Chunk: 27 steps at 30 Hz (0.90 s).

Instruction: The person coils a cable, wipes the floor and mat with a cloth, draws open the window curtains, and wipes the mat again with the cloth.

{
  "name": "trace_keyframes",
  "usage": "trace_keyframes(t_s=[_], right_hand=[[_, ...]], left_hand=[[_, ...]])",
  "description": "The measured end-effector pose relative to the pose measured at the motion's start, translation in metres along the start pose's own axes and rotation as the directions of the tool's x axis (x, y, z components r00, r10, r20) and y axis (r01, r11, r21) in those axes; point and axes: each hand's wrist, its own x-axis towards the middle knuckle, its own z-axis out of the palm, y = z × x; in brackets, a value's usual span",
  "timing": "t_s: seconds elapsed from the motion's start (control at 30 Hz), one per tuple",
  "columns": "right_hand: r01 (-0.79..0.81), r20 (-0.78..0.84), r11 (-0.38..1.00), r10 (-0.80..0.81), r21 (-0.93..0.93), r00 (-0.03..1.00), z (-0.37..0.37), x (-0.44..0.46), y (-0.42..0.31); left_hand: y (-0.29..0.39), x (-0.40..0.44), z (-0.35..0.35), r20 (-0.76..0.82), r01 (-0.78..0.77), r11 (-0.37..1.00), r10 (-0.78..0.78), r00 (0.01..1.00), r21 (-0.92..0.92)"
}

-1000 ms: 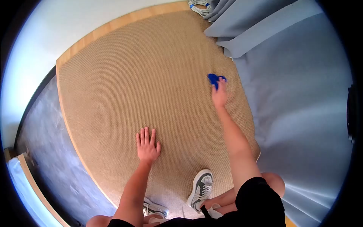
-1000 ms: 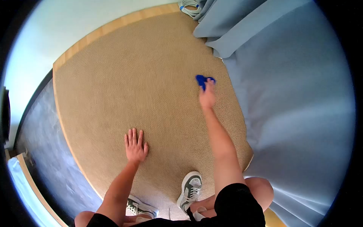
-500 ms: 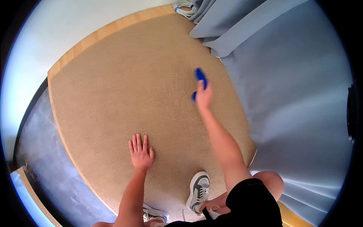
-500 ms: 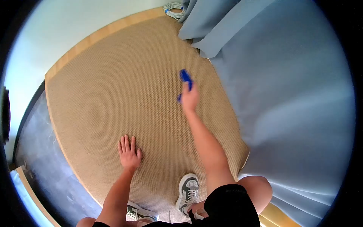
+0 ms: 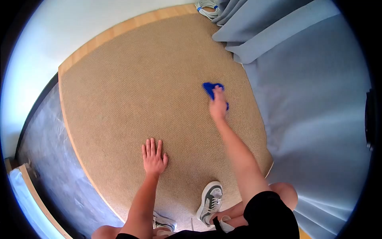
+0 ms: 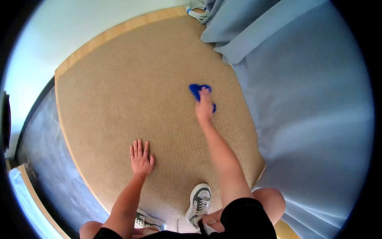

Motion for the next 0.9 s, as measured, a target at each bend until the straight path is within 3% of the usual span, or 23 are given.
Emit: trace_keyframes(t_s=[0.1, 0.2, 0.27, 0.33, 0.43, 0.5, 0.53, 0.67, 0.77, 0.8, 0.9], right_hand=[[0.108, 0.096, 0.994, -0.109, 0.014, 0.989, 0.013, -0.034, -0.073], [0.162, 0.133, 0.972, -0.185, 0.168, 0.974, 0.016, -0.049, -0.105], [-0.162, 0.154, 0.913, 0.112, 0.374, 0.982, 0.008, -0.041, -0.108], [-0.422, 0.131, 0.875, 0.401, 0.239, 0.907, -0.03, -0.017, -0.105], [-0.332, 0.039, 0.913, 0.333, 0.237, 0.942, -0.027, 0.002, -0.035], [0.068, -0.029, 0.991, -0.072, -0.119, 0.997, -0.013, 0.004, -0.009], [0.013, 0.046, 0.998, -0.01, -0.065, 0.999, -0.011, 0.001, -0.012], [-0.026, 0.036, 0.997, 0.023, 0.073, 0.999, 0.009, -0.012, -0.024], [0.099, 0.038, 0.982, -0.106, 0.158, 0.994, 0.04, -0.05, -0.078], [0.168, 0.123, 0.981, -0.179, 0.093, 0.976, 0.042, -0.065, -0.11], [0.289, 0.204, 0.937, -0.328, 0.198, 0.922, 0.062, -0.103, -0.181]], left_hand=[[-0.002, 0.0, 0.006, -0.01, -0.009, 1.0, 0.009, 1.0, 0.01], [-0.001, 0.0, 0.0, -0.004, -0.008, 1.0, 0.008, 1.0, 0.015], [-0.002, 0.0, 0.001, -0.01, -0.008, 1.0, 0.008, 1.0, 0.003], [-0.003, -0.002, 0.003, -0.032, -0.021, 1.0, 0.021, 0.999, -0.007], [-0.003, -0.001, 0.001, -0.012, -0.01, 1.0, 0.01, 1.0, -0.03], [-0.004, -0.001, 0.003, 0.006, -0.003, 1.0, 0.003, 1.0, -0.02], [-0.005, 0.0, 0.004, -0.006, -0.01, 1.0, 0.01, 1.0, -0.029], [-0.004, -0.003, 0.0, -0.001, -0.005, 0.999, 0.005, 1.0, -0.04], [-0.005, -0.003, -0.003, -0.012, -0.018, 0.999, 0.018, 1.0, -0.04], [-0.004, -0.003, -0.003, -0.039, -0.029, 0.997, 0.027, 0.999, -0.067], [-0.006, -0.004, -0.008, -0.061, -0.047, 0.992, 0.04, 0.997, -0.115]])
